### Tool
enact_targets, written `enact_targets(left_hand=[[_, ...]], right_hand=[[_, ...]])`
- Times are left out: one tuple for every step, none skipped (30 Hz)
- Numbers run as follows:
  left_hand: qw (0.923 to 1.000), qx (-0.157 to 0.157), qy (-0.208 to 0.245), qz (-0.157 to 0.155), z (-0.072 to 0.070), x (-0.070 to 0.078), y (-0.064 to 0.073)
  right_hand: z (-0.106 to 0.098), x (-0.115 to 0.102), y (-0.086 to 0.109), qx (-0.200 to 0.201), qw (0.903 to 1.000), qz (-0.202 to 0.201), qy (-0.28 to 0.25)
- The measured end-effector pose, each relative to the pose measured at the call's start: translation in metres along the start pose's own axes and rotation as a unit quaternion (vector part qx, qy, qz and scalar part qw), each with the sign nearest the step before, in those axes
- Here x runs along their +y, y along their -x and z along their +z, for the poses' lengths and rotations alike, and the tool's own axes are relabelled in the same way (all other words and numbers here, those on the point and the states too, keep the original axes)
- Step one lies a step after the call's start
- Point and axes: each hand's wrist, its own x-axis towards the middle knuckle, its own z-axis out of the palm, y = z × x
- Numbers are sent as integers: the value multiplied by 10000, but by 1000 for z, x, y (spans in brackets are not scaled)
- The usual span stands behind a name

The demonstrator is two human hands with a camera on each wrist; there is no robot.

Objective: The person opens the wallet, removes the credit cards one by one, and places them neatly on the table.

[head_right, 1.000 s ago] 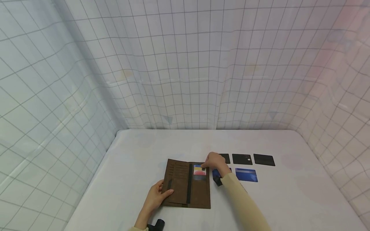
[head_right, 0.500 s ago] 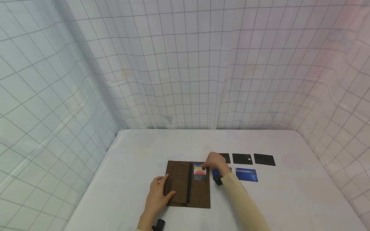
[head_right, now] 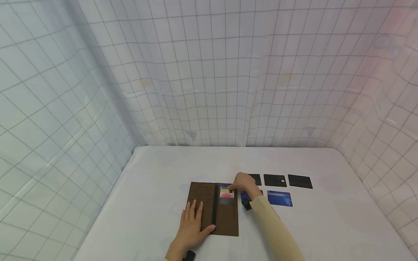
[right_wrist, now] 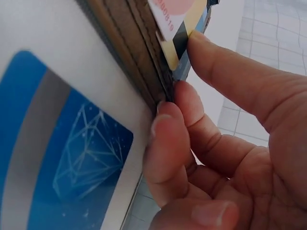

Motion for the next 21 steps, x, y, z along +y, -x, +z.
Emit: enact_targets(left_hand=[[10000, -42, -49, -42, 1, 1, 0], [9999, -80, -68, -76, 1, 2, -1], [9998, -149, -87, -139, 1, 3, -1], [9996, -203, -69, -193, 1, 3, -2], [9993, -272, -56, -250, 1, 4, -2], [9991, -309, -25, -295, 0, 5, -3], [9988, -366, -10, -340, 0, 6, -3], [9985, -404, 17, -366, -1, 6, -4], [9982, -445, 29, -388, -1, 6, -4], [9982, -463, 60, -384, -2, 7, -4], [9981, -478, 78, -382, -2, 7, -5], [9981, -483, 98, -377, -3, 8, -5], [9980, -490, 116, -373, -3, 8, -5], [9980, -492, 132, -372, -4, 8, -4], [9980, -488, 143, -373, -4, 8, -4], [9980, -488, 153, -384, -4, 8, -4], [9979, -484, 160, -395, -5, 8, -3], [9979, -480, 174, -402, -5, 8, -3], [9978, -481, 192, -407, -5, 8, -3], [9978, -475, 207, -406, -5, 8, -3], [9979, -466, 227, -399, -4, 7, -3]], right_hand=[[0, 0, 0, -13, 10000, -12, 4], [0, 0, 0, -26, 10000, -22, 11], [0, 0, 0, -32, 10000, -30, 3], [0, -1, 0, -34, 10000, -29, 0], [0, -1, -1, -34, 10000, -35, 4], [0, -1, -1, -34, 10000, -32, 2], [0, -1, -1, -33, 10000, -28, -15], [0, -2, -1, -23, 10000, -13, -29], [0, -2, -1, -9, 10000, -2, -42], [-1, -2, -1, 3, 10000, 8, -42], [-1, -1, -1, 11, 10000, 9, -57], [-2, -1, -1, 19, 10000, 13, -73], [-2, -1, -1, 30, 10000, 10, -93], [-2, -1, -1, 43, 9999, -22, -96], [-2, -1, -1, 41, 9999, -32, -107], [-2, 0, -1, 37, 9999, -40, -111], [-2, 0, -1, 30, 9999, -50, -117], [-2, 0, -2, 25, 9999, -58, -101], [-2, 0, -2, 17, 9999, -55, -94], [-2, 1, -2, 9, 10000, -54, -83], [-2, 1, -3, -5, 10000, -20, -81]])
